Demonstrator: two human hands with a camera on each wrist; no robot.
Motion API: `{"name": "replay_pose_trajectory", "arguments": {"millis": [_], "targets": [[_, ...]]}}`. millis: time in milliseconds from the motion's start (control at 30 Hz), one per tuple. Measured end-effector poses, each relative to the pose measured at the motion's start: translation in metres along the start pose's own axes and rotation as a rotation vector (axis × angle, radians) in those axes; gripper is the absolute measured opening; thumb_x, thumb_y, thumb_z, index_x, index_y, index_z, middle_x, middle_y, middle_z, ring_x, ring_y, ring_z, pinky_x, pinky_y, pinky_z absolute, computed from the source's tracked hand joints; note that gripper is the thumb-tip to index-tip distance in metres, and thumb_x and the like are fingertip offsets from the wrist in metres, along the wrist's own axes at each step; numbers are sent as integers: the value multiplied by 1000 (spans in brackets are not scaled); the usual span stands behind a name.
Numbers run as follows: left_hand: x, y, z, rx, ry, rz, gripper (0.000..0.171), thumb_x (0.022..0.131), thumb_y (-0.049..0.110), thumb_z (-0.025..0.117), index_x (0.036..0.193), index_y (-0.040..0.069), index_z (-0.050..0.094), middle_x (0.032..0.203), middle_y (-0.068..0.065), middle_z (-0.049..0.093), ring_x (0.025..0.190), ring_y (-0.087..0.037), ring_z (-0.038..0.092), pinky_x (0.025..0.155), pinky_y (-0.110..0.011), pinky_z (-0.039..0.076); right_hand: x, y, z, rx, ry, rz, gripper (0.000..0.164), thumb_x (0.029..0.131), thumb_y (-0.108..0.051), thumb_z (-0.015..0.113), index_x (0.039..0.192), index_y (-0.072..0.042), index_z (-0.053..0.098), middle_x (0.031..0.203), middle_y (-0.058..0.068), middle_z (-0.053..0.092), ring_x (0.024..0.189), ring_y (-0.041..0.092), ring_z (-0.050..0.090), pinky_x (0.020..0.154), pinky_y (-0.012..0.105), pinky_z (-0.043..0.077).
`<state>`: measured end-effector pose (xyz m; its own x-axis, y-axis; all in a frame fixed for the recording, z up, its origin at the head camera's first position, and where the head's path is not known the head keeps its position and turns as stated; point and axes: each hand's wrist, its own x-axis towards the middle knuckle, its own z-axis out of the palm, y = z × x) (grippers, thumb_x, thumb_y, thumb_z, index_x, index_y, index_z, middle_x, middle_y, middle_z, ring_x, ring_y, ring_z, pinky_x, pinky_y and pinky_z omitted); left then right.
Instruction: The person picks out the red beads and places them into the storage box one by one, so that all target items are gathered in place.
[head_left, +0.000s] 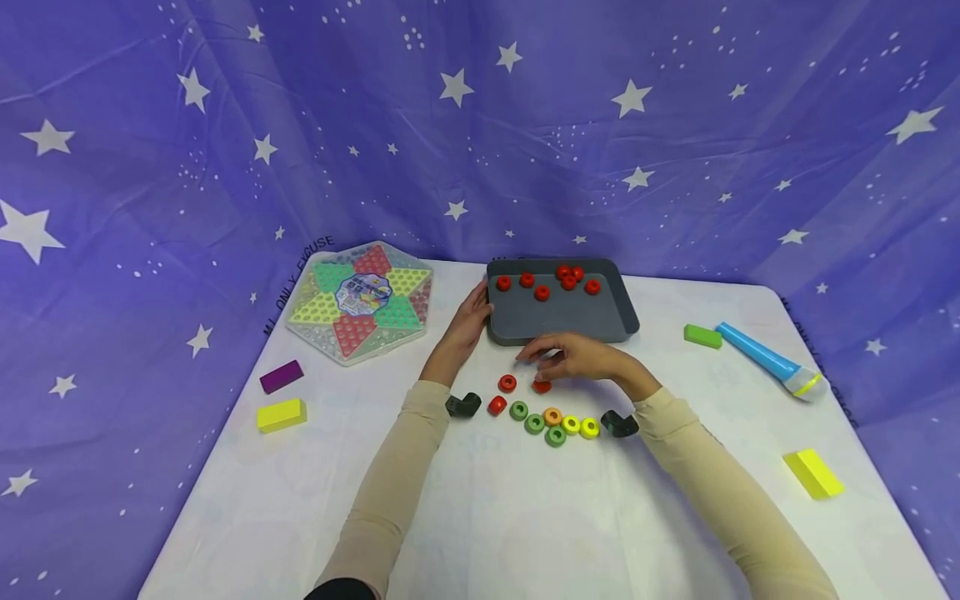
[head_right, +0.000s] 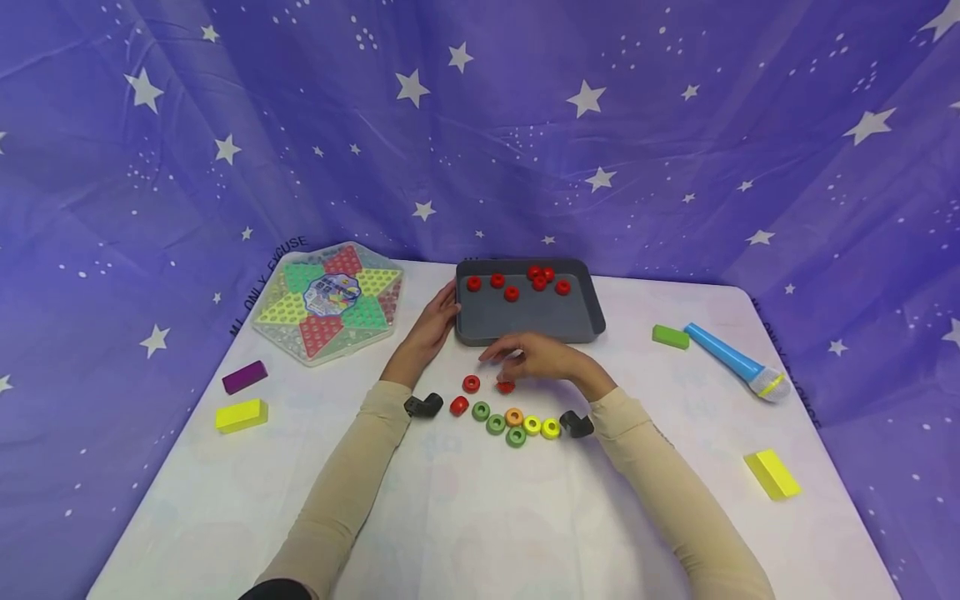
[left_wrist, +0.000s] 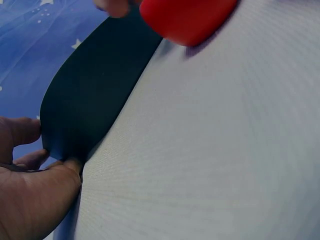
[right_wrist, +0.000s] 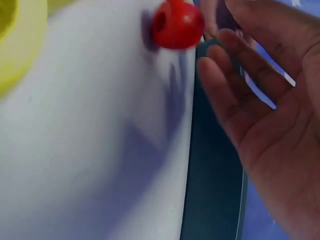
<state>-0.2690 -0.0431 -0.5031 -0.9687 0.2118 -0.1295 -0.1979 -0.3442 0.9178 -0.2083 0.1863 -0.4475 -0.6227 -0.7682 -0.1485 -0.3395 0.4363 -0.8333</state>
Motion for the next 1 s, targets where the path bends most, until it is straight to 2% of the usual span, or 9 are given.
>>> {"name": "replay_pose_trajectory", "arguments": {"millis": [200, 333, 600, 833, 1000], "targets": [[2, 0, 1, -14, -5, -2, 59, 100, -3, 40, 154, 12, 23, 161, -6, 18, 147, -17, 18, 119, -34, 19, -2, -1, 9, -180, -43, -13, 37, 81, -16, 78, 116, -15, 69, 109, 4, 63, 96, 22, 58, 85, 36, 52], [2, 1, 1, -6, -2, -20, 60, 100, -3, 40, 154, 13, 23, 161, -5, 18, 147, -16, 18, 119, -34, 19, -9, -2, 8, -223, -56, 24, 36, 79, -16, 80, 114, -15, 69, 105, 4, 62, 93, 21, 57, 82, 35, 52], [5, 4, 2, -14, 13, -25, 60, 99, -4, 41, 154, 13, 24, 161, -4, 18, 147, -16, 18, 119, -33, 19, -26, 1, 0, -222, -102, 72, 28, 80, -17, 79, 106, -13, 70, 105, 3, 63, 89, 19, 58, 81, 31, 51], [5, 4, 1, -13, 22, -31, 60, 99, -4, 41, 154, 13, 25, 161, -4, 20, 147, -16, 19, 119, -32, 19, -35, 6, -3, -182, -82, 91, 22, 79, -18, 80, 98, -14, 72, 100, -1, 66, 89, 16, 62, 81, 29, 52], [4, 1, 0, -19, 26, -38, 60, 99, -5, 41, 154, 14, 25, 161, -4, 20, 147, -16, 19, 119, -32, 19, -37, 6, -6, -171, -63, 107, 22, 81, -17, 78, 102, -15, 74, 100, -2, 68, 91, 14, 63, 84, 31, 54]]}}
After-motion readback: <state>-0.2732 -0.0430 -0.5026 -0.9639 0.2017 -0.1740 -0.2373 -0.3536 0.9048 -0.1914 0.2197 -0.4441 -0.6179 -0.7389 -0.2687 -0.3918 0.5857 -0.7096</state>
